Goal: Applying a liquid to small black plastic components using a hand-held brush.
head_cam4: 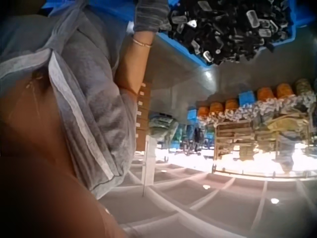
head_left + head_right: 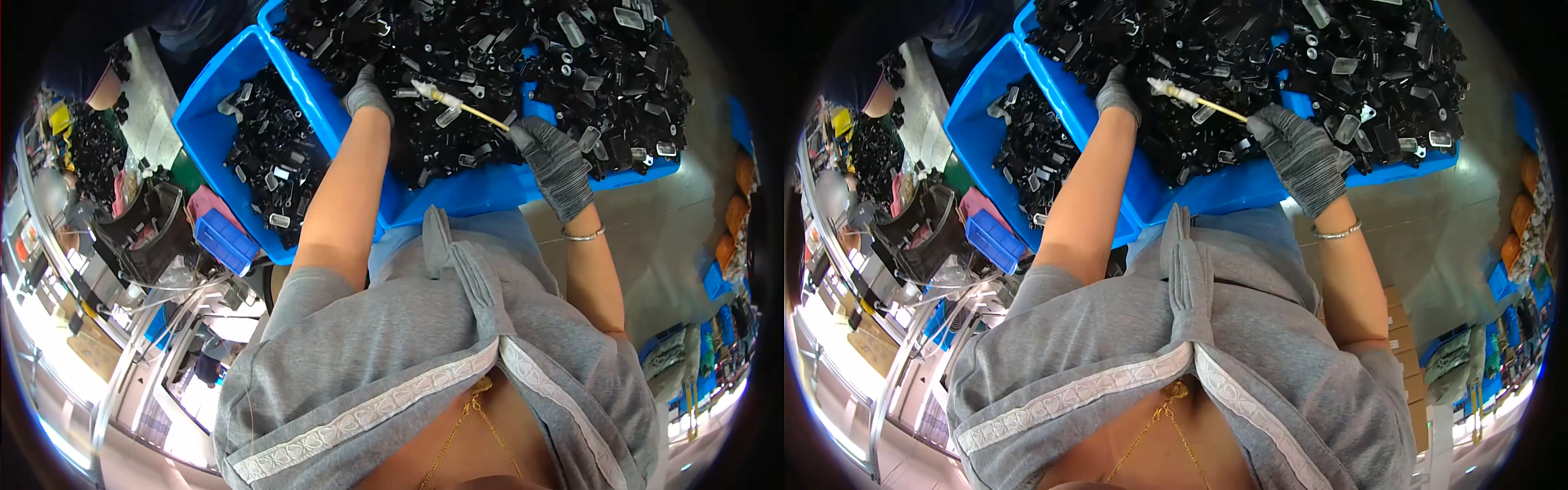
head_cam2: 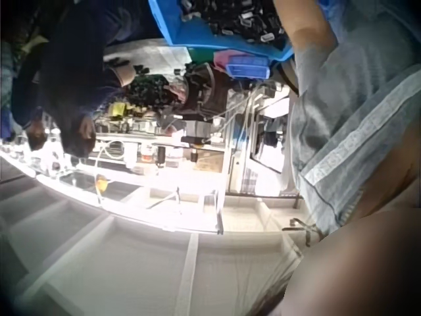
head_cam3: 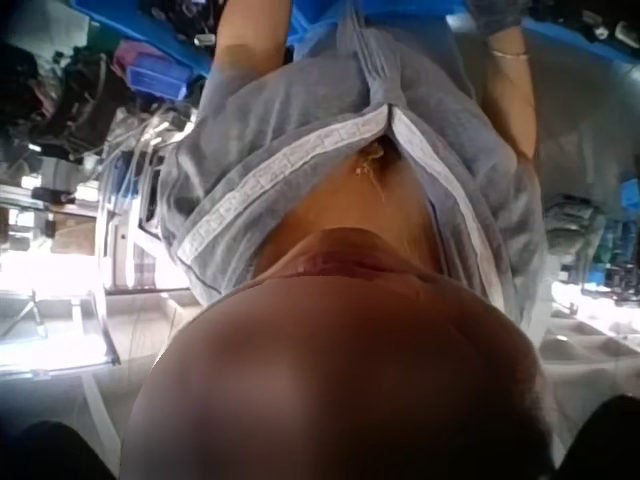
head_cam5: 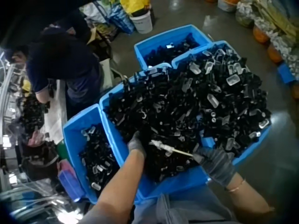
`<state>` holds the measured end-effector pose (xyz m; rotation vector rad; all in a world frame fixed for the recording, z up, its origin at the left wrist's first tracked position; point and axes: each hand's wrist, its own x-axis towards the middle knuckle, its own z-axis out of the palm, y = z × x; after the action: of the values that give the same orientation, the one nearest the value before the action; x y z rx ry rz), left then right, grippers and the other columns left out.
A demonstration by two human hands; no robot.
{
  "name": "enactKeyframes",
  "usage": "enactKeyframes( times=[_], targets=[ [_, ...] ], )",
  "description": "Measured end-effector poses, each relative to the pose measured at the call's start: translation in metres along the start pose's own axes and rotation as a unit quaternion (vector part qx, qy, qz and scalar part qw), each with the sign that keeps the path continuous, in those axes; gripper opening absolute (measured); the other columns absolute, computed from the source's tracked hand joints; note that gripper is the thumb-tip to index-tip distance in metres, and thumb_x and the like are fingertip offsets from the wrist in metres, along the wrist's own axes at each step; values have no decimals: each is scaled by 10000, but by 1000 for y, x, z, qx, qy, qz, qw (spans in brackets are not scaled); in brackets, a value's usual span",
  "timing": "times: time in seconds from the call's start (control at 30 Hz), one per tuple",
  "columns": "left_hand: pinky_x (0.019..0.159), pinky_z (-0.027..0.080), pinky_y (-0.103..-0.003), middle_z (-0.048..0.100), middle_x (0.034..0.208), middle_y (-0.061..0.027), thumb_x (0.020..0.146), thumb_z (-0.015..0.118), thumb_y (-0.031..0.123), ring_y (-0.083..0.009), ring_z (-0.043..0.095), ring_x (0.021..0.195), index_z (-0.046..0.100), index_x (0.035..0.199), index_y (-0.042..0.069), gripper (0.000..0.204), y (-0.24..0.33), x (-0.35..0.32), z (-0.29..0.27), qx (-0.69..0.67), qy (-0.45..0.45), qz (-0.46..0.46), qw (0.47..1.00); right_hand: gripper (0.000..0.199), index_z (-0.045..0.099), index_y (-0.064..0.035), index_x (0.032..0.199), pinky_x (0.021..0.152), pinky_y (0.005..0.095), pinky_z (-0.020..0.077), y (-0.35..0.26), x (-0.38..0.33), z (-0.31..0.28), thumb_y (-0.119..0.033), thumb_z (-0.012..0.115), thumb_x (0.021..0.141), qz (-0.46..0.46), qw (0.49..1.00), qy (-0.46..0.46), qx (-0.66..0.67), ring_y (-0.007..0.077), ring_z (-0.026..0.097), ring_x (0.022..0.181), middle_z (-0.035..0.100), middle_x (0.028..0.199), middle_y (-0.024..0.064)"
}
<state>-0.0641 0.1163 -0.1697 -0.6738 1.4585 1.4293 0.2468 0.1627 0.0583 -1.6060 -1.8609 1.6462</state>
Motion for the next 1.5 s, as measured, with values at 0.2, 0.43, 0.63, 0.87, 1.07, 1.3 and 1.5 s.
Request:
enactKeyframes(
  times=[0.2,0.43,0.63,0.87,1.07,1.3,1.5],
  targets=[
    [862,543,-373,636,1166,-123,617,884,70,-256,628,957,426,1317,64,835,0,-64,51,209,193,229,931,253,685,-17,1044,662,283,506,31,-8,-5,-221,688,894,12,999,34,1,146,624,723,706,871,114],
    [901,527,-363,626,1147,-101,680,793,-78,-229,619,978,463,1260,67,684,7,-54,30,142,37,284,948,261,687,-24,1037,658,288,508,41,-2,1,-239,691,889,14,999,27,-32,160,618,690,695,822,116],
    [888,523,-361,588,1077,-82,657,794,-58,-237,594,946,549,1177,101,597,2,-75,25,138,-24,418,897,160,671,-17,1014,696,263,499,27,11,0,-142,647,918,73,997,-23,-10,123,606,762,681,859,74],
    [855,532,-365,473,1159,-143,646,777,29,-267,591,938,585,1213,226,630,21,-70,36,555,-41,527,642,241,694,-53,1020,667,275,500,28,13,5,-266,666,911,51,999,-16,1,126,597,704,678,813,70],
    [840,525,-394,478,1133,-164,637,763,103,-318,586,898,599,1222,254,626,3,-83,33,583,-27,609,537,239,667,-27,1039,700,266,504,48,26,14,-238,644,929,62,995,37,70,117,600,755,673,865,69],
    [697,516,-410,550,1204,-13,751,643,88,-253,600,932,558,1291,268,575,5,-85,43,684,-165,658,268,236,648,-41,1014,712,212,484,33,34,27,-262,582,968,93,948,1,304,66,544,747,613,853,14],
    [735,526,-418,431,1430,-17,733,711,258,-264,596,1035,530,1322,257,616,21,-88,69,866,-177,466,22,257,652,-44,982,679,207,472,25,29,20,-288,569,974,91,953,1,288,63,532,713,582,778,-4]
  ],
)
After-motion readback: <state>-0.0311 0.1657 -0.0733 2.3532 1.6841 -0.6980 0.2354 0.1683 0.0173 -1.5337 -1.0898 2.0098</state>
